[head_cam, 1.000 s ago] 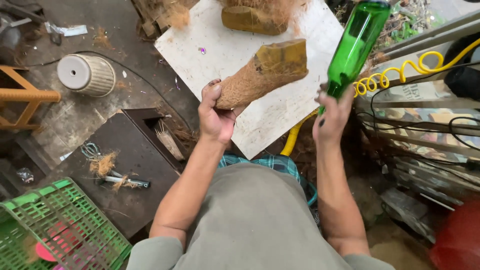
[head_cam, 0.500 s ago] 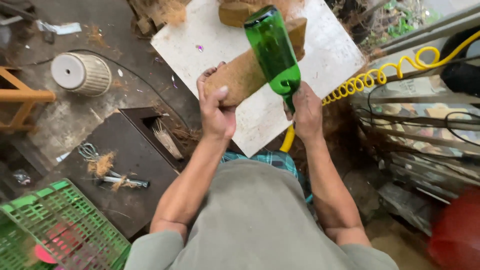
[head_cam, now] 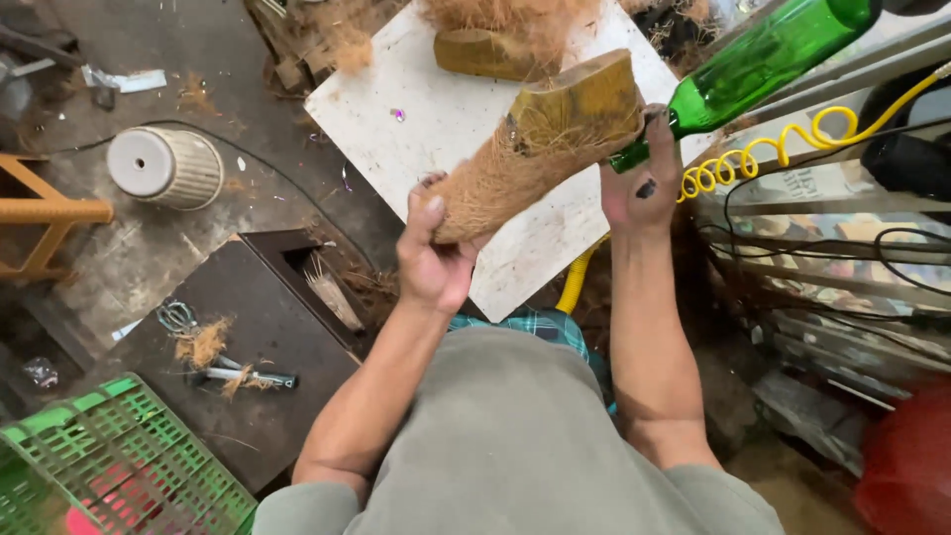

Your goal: The person cleans a coconut by rubbing its surface with a green glass bottle, then sprays it with a spray gun, and dries it with a hair dryer. The person repeats the rubbing action with the bottle after drying.

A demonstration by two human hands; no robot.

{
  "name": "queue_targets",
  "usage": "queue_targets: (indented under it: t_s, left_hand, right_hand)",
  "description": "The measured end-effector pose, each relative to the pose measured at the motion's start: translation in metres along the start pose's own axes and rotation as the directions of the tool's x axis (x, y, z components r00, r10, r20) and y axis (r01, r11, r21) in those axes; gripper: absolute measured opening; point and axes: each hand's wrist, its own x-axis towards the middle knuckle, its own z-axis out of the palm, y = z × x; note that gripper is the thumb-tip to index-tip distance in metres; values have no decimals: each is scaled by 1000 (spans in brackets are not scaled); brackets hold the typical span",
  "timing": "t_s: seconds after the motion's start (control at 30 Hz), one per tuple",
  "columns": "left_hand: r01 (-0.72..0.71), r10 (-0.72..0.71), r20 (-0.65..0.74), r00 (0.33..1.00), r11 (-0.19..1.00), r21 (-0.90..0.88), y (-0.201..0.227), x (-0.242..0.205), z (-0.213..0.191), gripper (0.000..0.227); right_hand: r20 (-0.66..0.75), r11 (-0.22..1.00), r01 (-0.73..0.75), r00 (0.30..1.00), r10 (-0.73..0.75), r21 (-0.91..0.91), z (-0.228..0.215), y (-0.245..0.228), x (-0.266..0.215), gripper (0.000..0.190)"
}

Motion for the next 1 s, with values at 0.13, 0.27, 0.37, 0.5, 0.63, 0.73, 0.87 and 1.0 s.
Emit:
queue_targets:
  t_s: [0.13, 0.27, 0.37, 0.5, 0.63, 0.73, 0.87, 1.0]
  left_hand:
    - [231, -239, 12, 971, 951, 205, 2, 0, -31, 47]
    - [363, -465, 109, 878, 798, 481, -21, 24, -75, 61]
    - [508, -585, 55, 809, 744, 433, -32, 10, -55, 75]
    - [529, -530, 63, 846, 848, 34, -29, 1, -32, 68]
    - [492, -491, 49, 870, 870, -10, -38, 22, -56, 68]
    - [458, -461, 26, 887, 886, 77, -38, 23, -64, 71]
    - [478, -481, 66, 874, 877, 51, -42, 33, -55, 70]
    - [481, -479, 70, 875, 877, -12, -43, 24, -56, 69]
  right_hand:
    - [-155, 989, -98, 985, 80, -108, -18, 2, 6, 18]
    - [-272, 977, -151, 957, 106, -152, -22, 23, -4, 22]
    - [-287, 937, -240, 944, 164, -255, -27, 42, -21, 31]
    - [-217, 837, -273, 958, 189, -475, 14, 20, -37, 43]
    - [-46, 597, -95, 994, 97, -797, -3, -18, -68, 51]
    - [280, 482, 194, 953, 114, -855, 5, -43, -102, 97]
    - [452, 369, 366, 874, 177, -854, -11, -28, -108, 62]
    - [497, 244, 470, 866, 58, -848, -44, -4, -79, 44]
